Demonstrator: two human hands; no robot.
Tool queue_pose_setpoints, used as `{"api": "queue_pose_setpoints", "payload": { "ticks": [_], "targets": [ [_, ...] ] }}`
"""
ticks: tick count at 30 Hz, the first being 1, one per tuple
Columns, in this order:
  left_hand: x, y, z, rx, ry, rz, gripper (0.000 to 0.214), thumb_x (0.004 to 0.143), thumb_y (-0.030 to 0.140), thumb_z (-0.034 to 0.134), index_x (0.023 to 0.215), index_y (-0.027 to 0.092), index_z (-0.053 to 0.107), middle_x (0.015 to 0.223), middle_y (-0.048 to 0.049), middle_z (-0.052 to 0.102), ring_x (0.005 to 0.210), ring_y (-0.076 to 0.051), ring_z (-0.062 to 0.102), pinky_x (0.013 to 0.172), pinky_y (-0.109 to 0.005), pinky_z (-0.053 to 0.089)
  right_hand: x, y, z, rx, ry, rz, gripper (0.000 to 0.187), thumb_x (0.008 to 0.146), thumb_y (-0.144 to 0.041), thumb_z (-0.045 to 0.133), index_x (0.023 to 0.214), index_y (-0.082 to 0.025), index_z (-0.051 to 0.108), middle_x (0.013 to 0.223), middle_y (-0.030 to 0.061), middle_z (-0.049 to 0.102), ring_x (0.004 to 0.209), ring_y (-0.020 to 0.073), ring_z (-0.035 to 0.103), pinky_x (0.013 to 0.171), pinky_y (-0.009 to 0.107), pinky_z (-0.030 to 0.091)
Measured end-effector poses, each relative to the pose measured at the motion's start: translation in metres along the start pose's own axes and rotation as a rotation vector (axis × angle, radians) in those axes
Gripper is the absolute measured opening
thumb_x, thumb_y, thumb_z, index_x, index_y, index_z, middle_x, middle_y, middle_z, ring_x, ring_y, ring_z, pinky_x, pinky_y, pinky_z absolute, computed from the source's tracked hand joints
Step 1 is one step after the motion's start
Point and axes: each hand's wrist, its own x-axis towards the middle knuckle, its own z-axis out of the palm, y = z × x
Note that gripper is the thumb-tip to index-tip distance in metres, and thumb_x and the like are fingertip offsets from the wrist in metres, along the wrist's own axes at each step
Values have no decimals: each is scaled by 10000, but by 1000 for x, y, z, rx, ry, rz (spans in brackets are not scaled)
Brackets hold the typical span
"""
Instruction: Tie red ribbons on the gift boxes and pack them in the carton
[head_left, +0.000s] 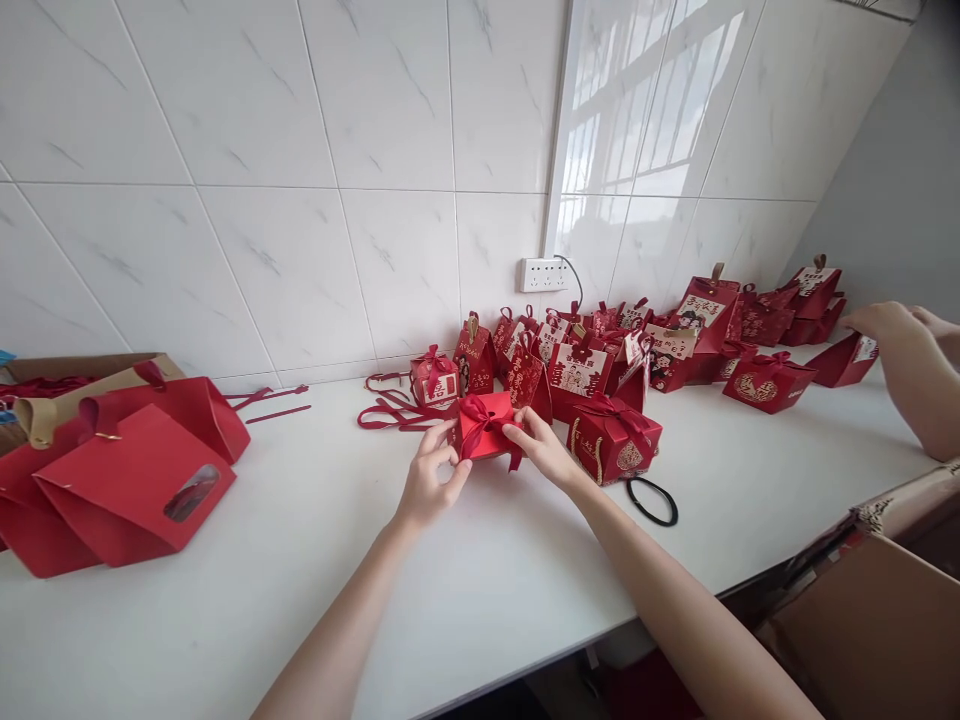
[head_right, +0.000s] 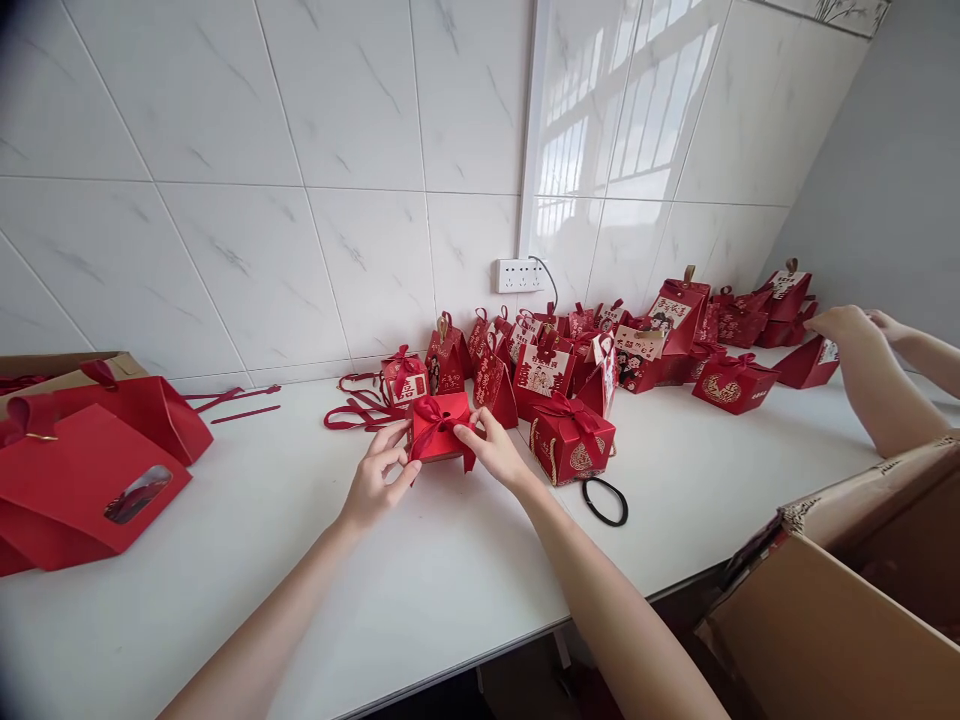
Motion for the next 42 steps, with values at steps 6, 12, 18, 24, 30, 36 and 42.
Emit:
{"api": "queue_pose_setpoints", "payload": {
  "ticks": [6,12,18,24,30,36,42],
  "targets": [
    [1,0,-5,-129,-3,-64,289,755,260,493,493,194,390,1274,-86,467,1226,-278,438,899,-392,477,4,-4,0,124,9,52,418,666,-527,651,594,-185,422,788,26,571,769,169,551,703,306,465],
    [-4,6,9,196,-30,62,228,818,301,479,628,198,549,1403,-65,368,1212,-244,459,975,-399,427,7,-2,-4,259,227,118,400,629,-534,678,607,-183,489,642,-25,544,601,107,511,603,244,449],
    [-5,-1,13,333,-121,21,274,836,319,463,654,210,636,1461,-25,289,1271,-247,400,971,-380,434,9,1,-4,117,279,26,382,625,-537,678,632,-183,532,755,33,648,682,159,593,628,276,487],
    [-4,2,9,219,-210,-29,233,799,352,512,679,219,662,1433,-38,340,1306,-252,341,1047,-409,344,6,1,3,74,383,-134,314,716,-481,627,675,-193,508,1130,105,610,935,222,620,806,351,497],
    [-1,8,14,-157,15,-206,397,840,515,388,686,184,545,1119,-102,574,1034,-222,556,861,-347,473,3,-6,1,118,383,-85,337,683,-505,645,658,-200,505,1058,102,655,881,243,648,734,361,533],
    [2,8,11,-46,160,-280,309,805,455,469,661,186,517,817,-28,552,799,-166,558,764,-307,482,2,-8,6,149,296,-77,300,705,-460,642,645,-196,512,1110,87,639,924,233,637,735,332,526],
    [0,6,14,-16,80,-169,277,733,383,571,551,185,508,982,-67,513,955,-200,562,700,-291,524,7,-3,0,80,408,-7,302,682,-471,650,645,-184,566,835,59,685,857,207,626,743,297,484]
  ]
}}
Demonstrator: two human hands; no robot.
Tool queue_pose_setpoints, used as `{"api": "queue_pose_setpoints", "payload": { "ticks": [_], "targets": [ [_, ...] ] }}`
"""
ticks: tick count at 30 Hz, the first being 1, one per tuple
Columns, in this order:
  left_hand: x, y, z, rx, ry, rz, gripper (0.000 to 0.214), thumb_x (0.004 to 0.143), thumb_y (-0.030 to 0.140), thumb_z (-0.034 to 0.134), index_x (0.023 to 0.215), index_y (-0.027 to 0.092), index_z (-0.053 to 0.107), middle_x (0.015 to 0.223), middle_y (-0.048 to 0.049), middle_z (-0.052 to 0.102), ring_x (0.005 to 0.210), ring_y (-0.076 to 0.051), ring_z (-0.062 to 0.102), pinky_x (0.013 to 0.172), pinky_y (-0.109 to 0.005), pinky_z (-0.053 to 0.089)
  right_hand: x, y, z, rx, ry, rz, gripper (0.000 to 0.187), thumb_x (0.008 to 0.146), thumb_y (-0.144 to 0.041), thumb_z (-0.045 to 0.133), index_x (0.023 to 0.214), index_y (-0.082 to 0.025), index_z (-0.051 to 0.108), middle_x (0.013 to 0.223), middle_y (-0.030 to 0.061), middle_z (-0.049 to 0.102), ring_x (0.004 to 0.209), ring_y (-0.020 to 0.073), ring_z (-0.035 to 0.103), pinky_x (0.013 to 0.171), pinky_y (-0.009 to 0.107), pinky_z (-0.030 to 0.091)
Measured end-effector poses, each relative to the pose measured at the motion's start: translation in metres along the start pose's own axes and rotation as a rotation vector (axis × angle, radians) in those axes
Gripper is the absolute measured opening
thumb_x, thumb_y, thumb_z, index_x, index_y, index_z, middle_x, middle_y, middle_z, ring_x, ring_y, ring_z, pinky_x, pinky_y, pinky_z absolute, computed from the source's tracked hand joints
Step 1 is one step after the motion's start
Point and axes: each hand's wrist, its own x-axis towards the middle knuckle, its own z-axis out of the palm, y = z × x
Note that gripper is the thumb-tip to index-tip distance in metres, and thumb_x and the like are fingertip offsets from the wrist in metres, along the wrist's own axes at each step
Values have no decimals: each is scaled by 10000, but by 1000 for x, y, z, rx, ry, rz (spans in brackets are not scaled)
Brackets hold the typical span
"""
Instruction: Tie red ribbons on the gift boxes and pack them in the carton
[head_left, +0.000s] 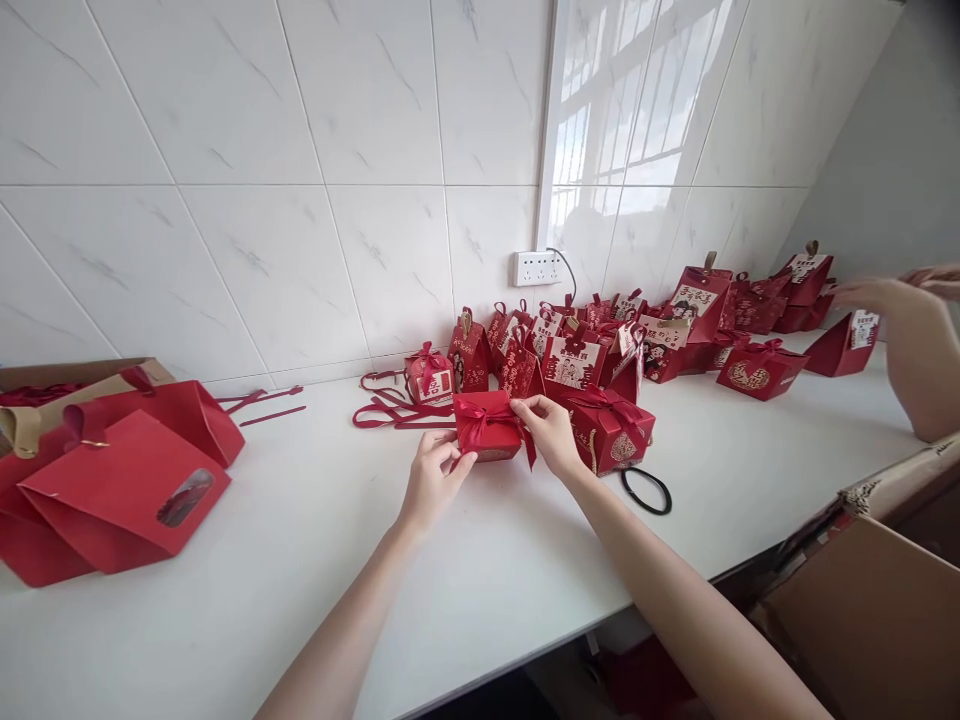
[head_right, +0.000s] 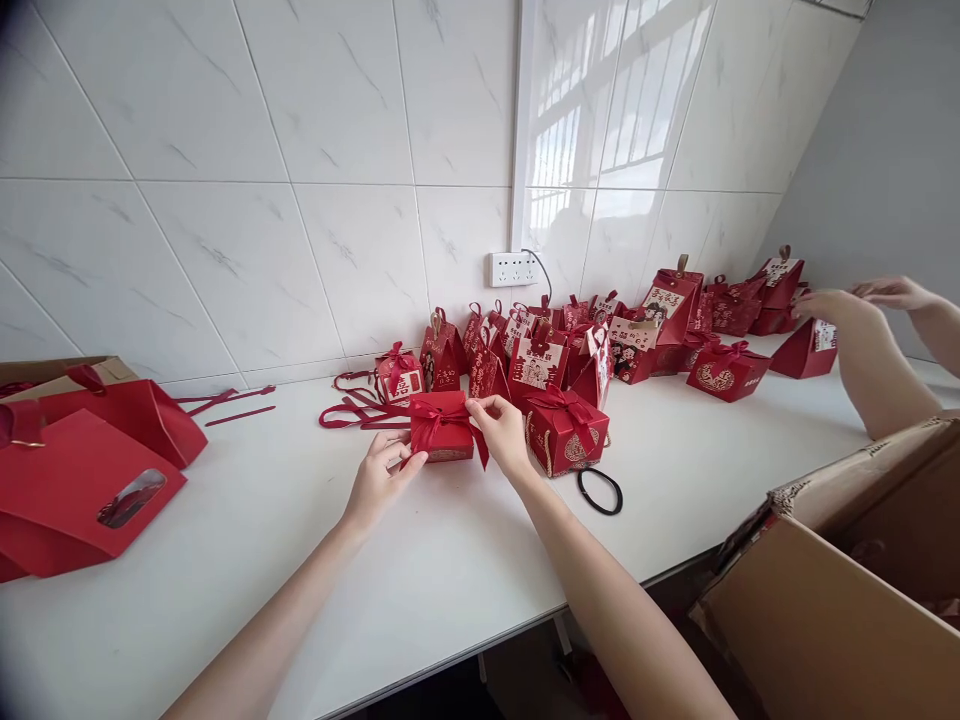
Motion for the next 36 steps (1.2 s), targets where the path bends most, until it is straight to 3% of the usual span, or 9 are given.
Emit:
{"api": "queue_pose_setpoints", "payload": {
  "ticks": [5,10,13,17,22,25,29,36],
  "targets": [
    [-1,-5,2,-11,-1,68,296,734,362,579,532,183,457,989,-67,517,961,-202,569,693,-305,541,1,0,-2,-54,13,23,324,676,-490,643,645,-175,573,694,23,638,677,164,592,638,272,460],
    [-1,-2,0,-70,-32,20,329,717,395,599,539,182,423,1029,-70,503,1038,-219,535,780,-335,530,-2,-1,1,-13,30,-52,328,695,-508,625,660,-191,546,801,45,671,820,196,618,742,303,483],
    [0,-1,-1,-177,-11,-104,283,676,425,641,722,193,485,1009,-59,522,1027,-223,544,813,-364,517,-5,-1,4,76,-24,-74,331,707,-519,617,674,-205,514,924,66,679,904,216,623,779,335,502],
    [4,1,-3,-432,80,-304,425,739,530,539,1012,230,412,1083,-69,506,1011,-216,562,744,-362,533,-11,-4,7,130,-121,-119,324,742,-506,597,686,-213,469,1026,86,660,904,224,630,757,353,520],
    [4,10,-7,-346,107,-245,481,803,543,465,1211,300,386,1201,-76,484,1132,-226,495,813,-356,503,-19,-10,8,62,-222,-202,257,790,-432,572,707,-207,482,1097,94,622,924,216,622,707,320,517],
    [2,13,-7,-242,140,-210,445,807,508,484,1180,269,449,1207,-85,495,1156,-226,472,890,-365,457,-21,-11,9,-28,-239,-269,233,800,-402,567,704,-203,494,1090,92,616,916,208,616,680,304,511],
    [2,10,-3,-231,226,-209,335,773,451,547,992,204,487,1114,-88,534,1066,-202,525,894,-358,446,-23,-11,10,-56,-273,-310,241,796,-408,569,686,-203,506,1076,92,613,943,214,607,678,303,518],
    [3,1,-2,-206,242,-217,250,767,434,545,805,191,499,883,-41,585,906,-182,573,859,-373,464,-20,-11,10,-23,-215,-238,256,770,-434,586,677,-206,514,1043,83,633,936,221,606,685,311,510]
  ]
}}
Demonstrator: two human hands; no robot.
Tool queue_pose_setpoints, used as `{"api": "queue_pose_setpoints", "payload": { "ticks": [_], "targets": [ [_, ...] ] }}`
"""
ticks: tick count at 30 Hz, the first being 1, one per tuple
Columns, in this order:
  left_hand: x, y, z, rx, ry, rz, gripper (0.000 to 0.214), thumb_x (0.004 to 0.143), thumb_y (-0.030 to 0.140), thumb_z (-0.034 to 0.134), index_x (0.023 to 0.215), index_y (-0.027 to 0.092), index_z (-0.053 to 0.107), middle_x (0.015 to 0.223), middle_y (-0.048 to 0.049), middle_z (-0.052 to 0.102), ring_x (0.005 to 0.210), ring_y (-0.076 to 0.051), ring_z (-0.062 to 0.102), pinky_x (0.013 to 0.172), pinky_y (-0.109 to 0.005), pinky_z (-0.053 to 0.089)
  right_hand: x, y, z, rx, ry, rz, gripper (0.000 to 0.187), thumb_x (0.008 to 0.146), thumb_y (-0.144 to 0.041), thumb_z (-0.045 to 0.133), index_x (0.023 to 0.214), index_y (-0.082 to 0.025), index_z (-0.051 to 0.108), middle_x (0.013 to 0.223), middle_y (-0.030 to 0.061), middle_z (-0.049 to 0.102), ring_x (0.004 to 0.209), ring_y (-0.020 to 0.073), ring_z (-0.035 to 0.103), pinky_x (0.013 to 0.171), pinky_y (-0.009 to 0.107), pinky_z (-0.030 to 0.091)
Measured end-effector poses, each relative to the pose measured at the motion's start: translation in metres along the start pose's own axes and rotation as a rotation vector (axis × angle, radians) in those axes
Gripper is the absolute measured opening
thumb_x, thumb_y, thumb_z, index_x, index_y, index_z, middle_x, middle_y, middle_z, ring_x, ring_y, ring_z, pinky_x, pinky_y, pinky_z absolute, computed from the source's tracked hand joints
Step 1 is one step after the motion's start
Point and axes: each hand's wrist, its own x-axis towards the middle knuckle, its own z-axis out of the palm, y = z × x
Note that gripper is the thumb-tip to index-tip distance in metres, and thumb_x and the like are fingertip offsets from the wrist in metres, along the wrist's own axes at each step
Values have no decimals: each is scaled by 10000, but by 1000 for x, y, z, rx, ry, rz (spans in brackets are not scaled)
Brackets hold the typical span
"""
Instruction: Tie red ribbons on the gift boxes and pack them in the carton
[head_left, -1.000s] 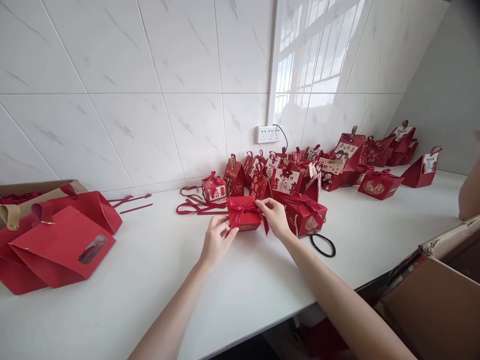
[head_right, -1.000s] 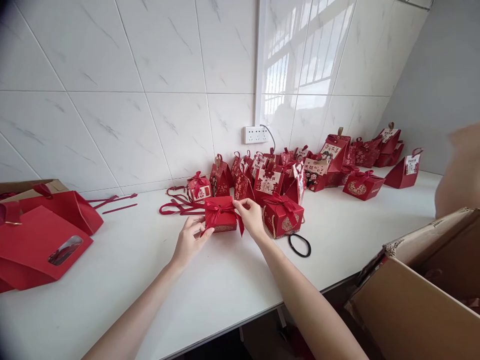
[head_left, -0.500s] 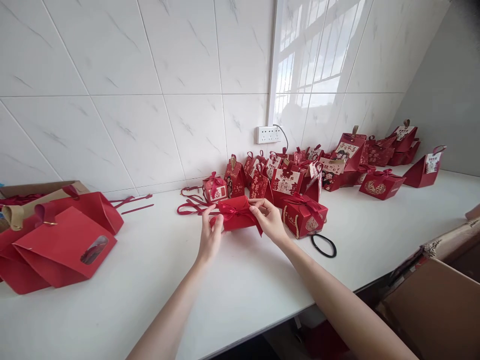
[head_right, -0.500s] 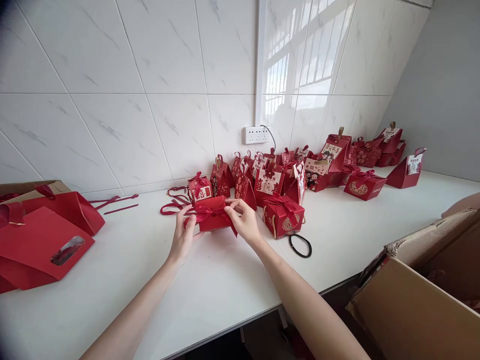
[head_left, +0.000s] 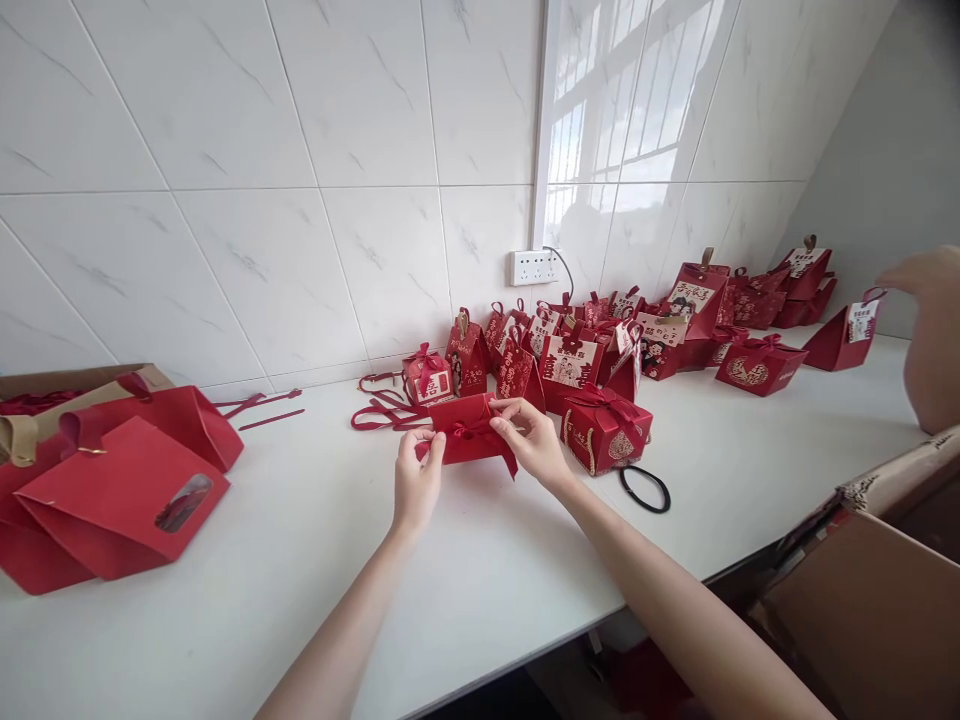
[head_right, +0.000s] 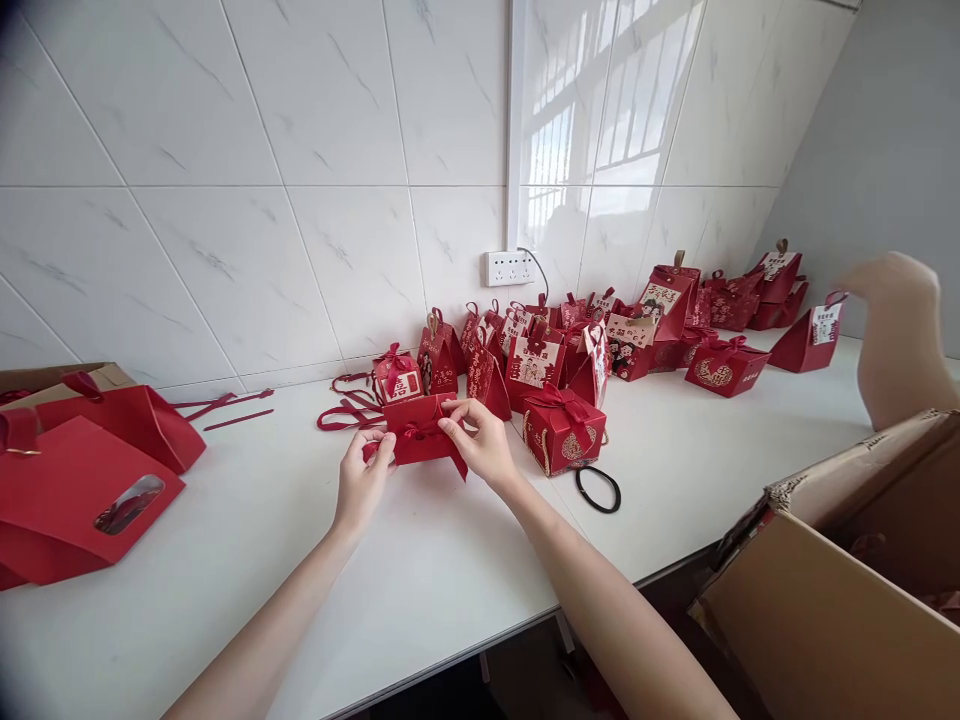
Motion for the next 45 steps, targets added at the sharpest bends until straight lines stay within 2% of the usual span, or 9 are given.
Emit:
{"api": "queue_pose_setpoints", "payload": {
  "ticks": [8,12,20,23,26,29,32,38,45],
  "targets": [
    [2,6,-2,-77,-75,-42,312,718,472,593,730,168,521,877,-35,578,850,-184,593,700,-333,553,10,13,-7,68,129,132,319,739,-498,597,671,-202,498,915,61,675,856,205,620,752,318,492],
    [4,14,-9,-49,-151,-62,331,715,396,607,978,206,541,973,-49,562,831,-192,609,602,-319,574,9,11,-8,77,116,125,320,735,-497,602,673,-203,495,898,56,673,826,196,617,720,301,489],
    [-1,10,-9,376,-68,275,329,754,288,558,1070,231,490,1131,-79,500,788,-176,632,642,-320,534,5,6,-6,41,59,115,334,743,-516,586,684,-200,497,830,53,665,747,187,613,640,284,481],
    [-4,11,-9,397,-109,319,410,761,273,545,1154,248,432,1179,-77,479,753,-156,641,640,-314,534,6,7,-6,31,71,99,331,744,-513,585,680,-202,493,836,52,663,738,184,612,650,287,481],
    [-5,13,-10,447,-169,371,495,780,233,501,1258,284,381,1266,-85,431,918,-192,619,677,-310,541,6,7,-6,44,73,102,321,743,-503,589,679,-204,491,857,49,663,737,181,612,643,281,477],
    [-6,13,-11,449,-210,361,400,785,229,483,1182,274,479,1286,-76,401,1113,-232,523,723,-307,548,5,7,-6,56,52,105,312,750,-492,586,681,-204,487,851,52,657,747,184,609,634,279,477],
    [-5,12,-9,402,-187,310,279,803,316,490,1068,237,530,1236,-84,420,1149,-239,487,675,-289,556,5,8,-5,39,33,105,310,752,-492,581,687,-204,488,843,55,653,739,185,605,630,284,480],
    [-2,13,-9,449,-88,334,151,826,345,464,829,221,551,1057,-59,503,1068,-217,526,770,-327,511,5,10,-4,28,40,114,312,754,-491,582,688,-203,481,874,57,654,741,183,607,631,281,472],
    [-1,19,-14,438,-163,352,204,865,351,413,811,215,555,899,-23,549,891,-168,575,797,-313,474,6,9,-6,4,79,98,326,766,-503,566,704,-196,472,783,34,619,685,159,574,597,250,438]
  ]
}}
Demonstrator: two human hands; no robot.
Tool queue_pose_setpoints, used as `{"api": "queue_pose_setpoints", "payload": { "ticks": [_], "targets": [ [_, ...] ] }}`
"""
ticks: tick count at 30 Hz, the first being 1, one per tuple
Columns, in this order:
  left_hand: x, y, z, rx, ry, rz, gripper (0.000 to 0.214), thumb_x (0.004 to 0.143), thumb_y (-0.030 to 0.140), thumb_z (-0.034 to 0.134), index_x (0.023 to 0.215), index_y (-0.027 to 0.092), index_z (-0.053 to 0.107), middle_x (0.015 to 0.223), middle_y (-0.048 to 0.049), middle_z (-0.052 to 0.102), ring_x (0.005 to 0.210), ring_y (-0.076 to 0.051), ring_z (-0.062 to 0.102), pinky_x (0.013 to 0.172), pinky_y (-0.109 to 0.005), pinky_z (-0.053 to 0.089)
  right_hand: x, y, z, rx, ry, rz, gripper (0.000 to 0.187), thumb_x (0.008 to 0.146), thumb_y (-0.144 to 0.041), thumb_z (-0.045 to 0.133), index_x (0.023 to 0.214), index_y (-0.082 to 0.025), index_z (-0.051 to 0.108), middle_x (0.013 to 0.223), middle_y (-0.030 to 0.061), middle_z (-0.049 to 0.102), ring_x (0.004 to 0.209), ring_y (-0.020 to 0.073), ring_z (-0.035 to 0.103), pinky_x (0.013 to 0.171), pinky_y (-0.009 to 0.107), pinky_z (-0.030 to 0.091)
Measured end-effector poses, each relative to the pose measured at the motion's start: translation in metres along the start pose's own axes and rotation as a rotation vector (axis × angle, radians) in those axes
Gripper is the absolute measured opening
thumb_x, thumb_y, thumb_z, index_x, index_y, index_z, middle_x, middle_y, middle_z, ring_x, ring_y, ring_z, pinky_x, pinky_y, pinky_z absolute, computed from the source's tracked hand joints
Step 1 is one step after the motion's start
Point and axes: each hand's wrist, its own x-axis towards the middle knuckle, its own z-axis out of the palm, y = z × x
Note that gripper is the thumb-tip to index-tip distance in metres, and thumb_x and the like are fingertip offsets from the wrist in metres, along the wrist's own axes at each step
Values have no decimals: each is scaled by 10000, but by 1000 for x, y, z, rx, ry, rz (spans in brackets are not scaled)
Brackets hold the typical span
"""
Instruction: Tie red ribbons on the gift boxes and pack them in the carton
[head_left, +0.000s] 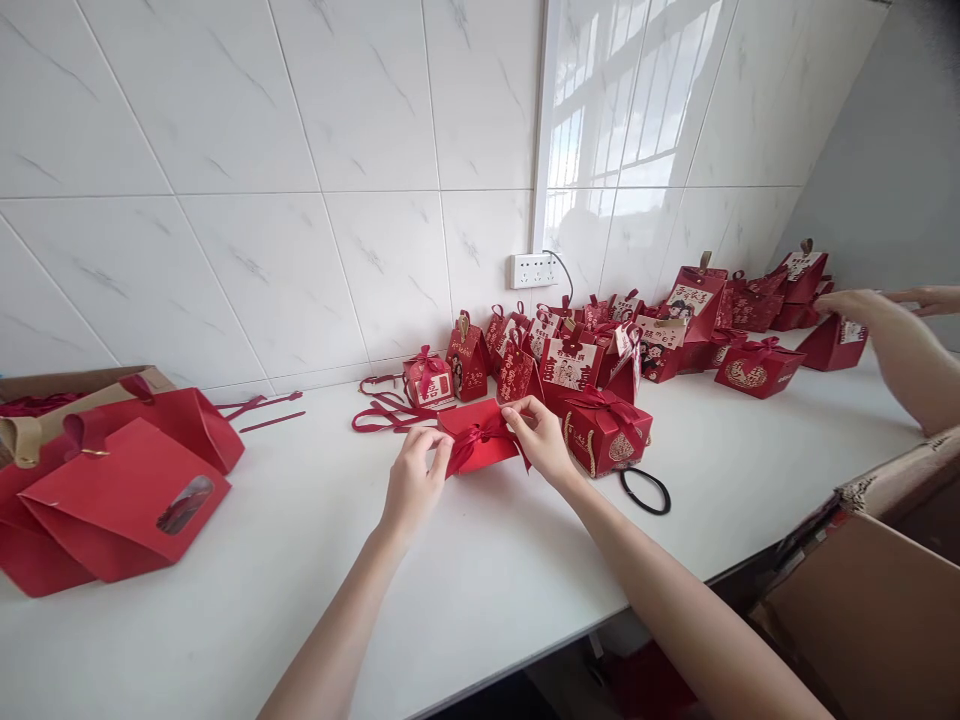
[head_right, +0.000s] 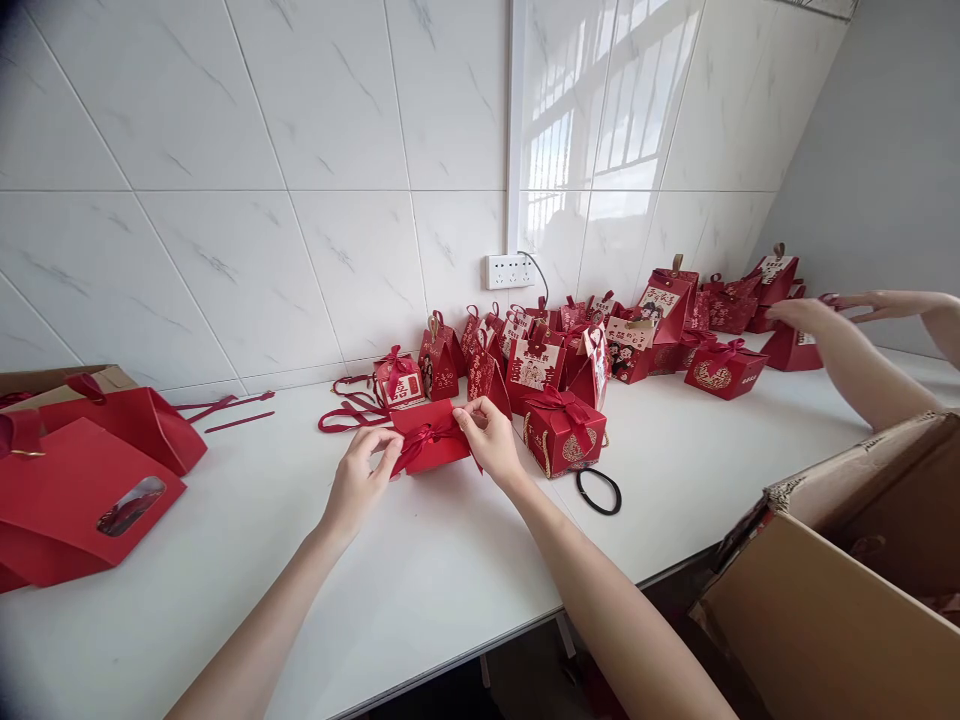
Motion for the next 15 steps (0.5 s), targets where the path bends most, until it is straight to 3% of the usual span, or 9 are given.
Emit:
{"api": "queue_pose_setpoints", "payload": {
  "ticks": [5,15],
  "targets": [
    [-2,2,1,27,-24,-7,232,840,322,470,1039,253,567,995,-28,530,919,-161,583,746,-276,497,0,-1,0,25,-15,12,342,755,-515,573,704,-193,469,773,30,605,670,152,565,563,236,422],
    [-1,3,2,28,22,-48,134,782,321,546,864,217,526,954,-20,571,903,-176,602,716,-288,497,-1,-2,0,34,-13,3,339,748,-515,583,708,-197,475,757,29,601,681,157,565,606,258,449]
  ]
}}
